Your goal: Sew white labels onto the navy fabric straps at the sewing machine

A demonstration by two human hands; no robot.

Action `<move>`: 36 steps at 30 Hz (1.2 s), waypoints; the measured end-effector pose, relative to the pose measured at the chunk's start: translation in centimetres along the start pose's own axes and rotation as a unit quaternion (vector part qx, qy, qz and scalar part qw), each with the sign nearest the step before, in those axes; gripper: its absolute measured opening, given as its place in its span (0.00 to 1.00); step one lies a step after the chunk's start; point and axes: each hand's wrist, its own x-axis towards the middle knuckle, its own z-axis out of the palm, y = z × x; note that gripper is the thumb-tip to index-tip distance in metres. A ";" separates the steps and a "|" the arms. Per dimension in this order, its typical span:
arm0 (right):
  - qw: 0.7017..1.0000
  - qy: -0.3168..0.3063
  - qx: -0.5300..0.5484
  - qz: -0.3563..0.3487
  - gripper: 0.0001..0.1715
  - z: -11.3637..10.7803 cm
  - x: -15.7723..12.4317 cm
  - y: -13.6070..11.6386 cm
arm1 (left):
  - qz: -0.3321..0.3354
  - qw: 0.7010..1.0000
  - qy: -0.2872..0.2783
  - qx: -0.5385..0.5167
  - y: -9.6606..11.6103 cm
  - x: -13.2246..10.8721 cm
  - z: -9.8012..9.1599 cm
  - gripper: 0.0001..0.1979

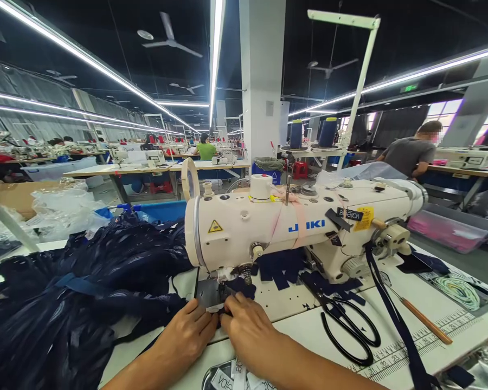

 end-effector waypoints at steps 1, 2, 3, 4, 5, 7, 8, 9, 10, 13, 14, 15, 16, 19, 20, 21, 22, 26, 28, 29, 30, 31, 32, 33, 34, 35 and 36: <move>0.999 0.000 -0.029 -0.019 0.14 0.1 -0.1 -0.1 | -0.002 1.000 -0.003 -0.004 -0.2 -0.1 -0.5 0.12; 0.998 -0.006 -0.054 -0.042 0.14 0.1 -0.1 0.0 | 0.000 1.000 -0.004 -0.008 -0.4 -0.3 -0.9 0.12; 0.995 -0.016 -0.074 -0.067 0.14 -0.1 -0.1 0.1 | 0.003 1.000 -0.007 -0.016 -0.6 -0.5 -1.2 0.11; 0.991 -0.027 -0.087 -0.093 0.13 -0.4 0.0 0.4 | 0.007 0.999 -0.010 -0.030 -0.8 -0.8 -1.5 0.10; 0.987 -0.037 -0.097 -0.119 0.13 -0.7 0.2 0.7 | 0.009 0.999 -0.014 -0.052 -1.0 -1.0 -1.6 0.09; 0.980 -0.041 -0.109 -0.161 0.14 -1.5 0.6 1.6 | 0.002 0.994 -0.021 -0.105 -1.0 -1.2 -1.3 0.06; 0.978 -0.039 -0.111 -0.172 0.15 -1.8 0.9 2.1 | -0.008 0.991 -0.028 -0.128 -0.8 -1.2 -1.0 0.06; 0.978 -0.038 -0.111 -0.175 0.16 -2.0 1.1 2.5 | -0.021 0.989 -0.032 -0.142 -0.6 -1.1 -0.6 0.06; 0.978 -0.037 -0.110 -0.172 0.17 -2.1 1.3 2.9 | -0.035 0.988 -0.033 -0.148 -0.4 -1.0 -0.2 0.07; 0.982 -0.033 -0.101 -0.156 0.18 -1.9 1.8 3.9 | -0.074 0.989 -0.027 -0.125 0.5 -0.3 0.9 0.08; 0.983 -0.031 -0.097 -0.151 0.19 -1.8 1.9 4.1 | -0.085 0.990 -0.024 -0.112 0.7 0.0 1.3 0.08; 0.984 -0.028 -0.093 -0.148 0.20 -1.6 2.0 4.3 | -0.093 0.990 -0.022 -0.101 0.9 0.2 1.5 0.08; 0.985 -0.025 -0.088 -0.146 0.21 -1.4 2.0 4.4 | -0.100 0.990 -0.023 -0.094 1.0 0.3 1.8 0.08; 0.987 -0.017 -0.078 -0.141 0.23 -1.1 2.0 4.8 | -0.105 0.991 -0.014 -0.081 1.1 0.5 2.4 0.07; 0.987 -0.015 -0.075 -0.139 0.24 -1.1 2.0 4.8 | -0.104 0.992 -0.007 -0.076 1.1 0.5 2.5 0.07; 0.988 -0.013 -0.072 -0.138 0.24 -1.1 2.0 4.9 | -0.103 0.992 0.000 -0.071 1.1 0.6 2.6 0.07; 0.988 -0.013 -0.068 -0.139 0.23 -1.1 2.0 4.9 | -0.103 0.992 0.005 -0.067 1.2 0.6 2.7 0.08; 0.988 -0.019 -0.055 -0.143 0.24 -1.2 2.0 4.9 | -0.112 0.992 0.008 -0.052 1.3 0.8 2.6 0.08; 0.989 -0.021 -0.055 -0.138 0.25 -1.1 2.0 4.8 | -0.118 0.992 0.008 -0.044 1.4 0.9 2.6 0.08; 0.989 -0.022 -0.057 -0.134 0.25 -1.0 2.0 4.8 | -0.121 0.992 0.009 -0.040 1.4 0.9 2.6 0.08; 0.990 -0.023 -0.057 -0.131 0.25 -1.0 2.0 4.7 | -0.124 0.992 0.009 -0.035 1.5 1.0 2.6 0.09; 0.990 -0.024 -0.058 -0.128 0.26 -0.9 2.0 4.7 | -0.128 0.991 0.010 -0.030 1.5 1.0 2.7 0.09; 0.990 -0.024 -0.059 -0.125 0.26 -0.9 2.0 4.7 | -0.130 0.991 0.012 -0.025 1.6 1.1 2.9 0.10; 0.990 -0.025 -0.061 -0.123 0.27 -0.9 2.1 4.7 | -0.131 0.991 0.015 -0.020 1.6 1.2 3.0 0.10; 0.990 -0.024 -0.063 -0.122 0.27 -0.8 2.1 4.7 | -0.133 0.991 0.016 -0.018 1.6 1.2 3.1 0.10; 0.990 -0.022 -0.066 -0.121 0.27 -0.8 2.1 4.7 | -0.135 0.991 0.014 -0.017 1.6 1.3 3.1 0.10; 0.990 -0.020 -0.069 -0.121 0.27 -0.8 2.2 4.7 | -0.137 0.990 0.010 -0.019 1.6 1.4 3.2 0.10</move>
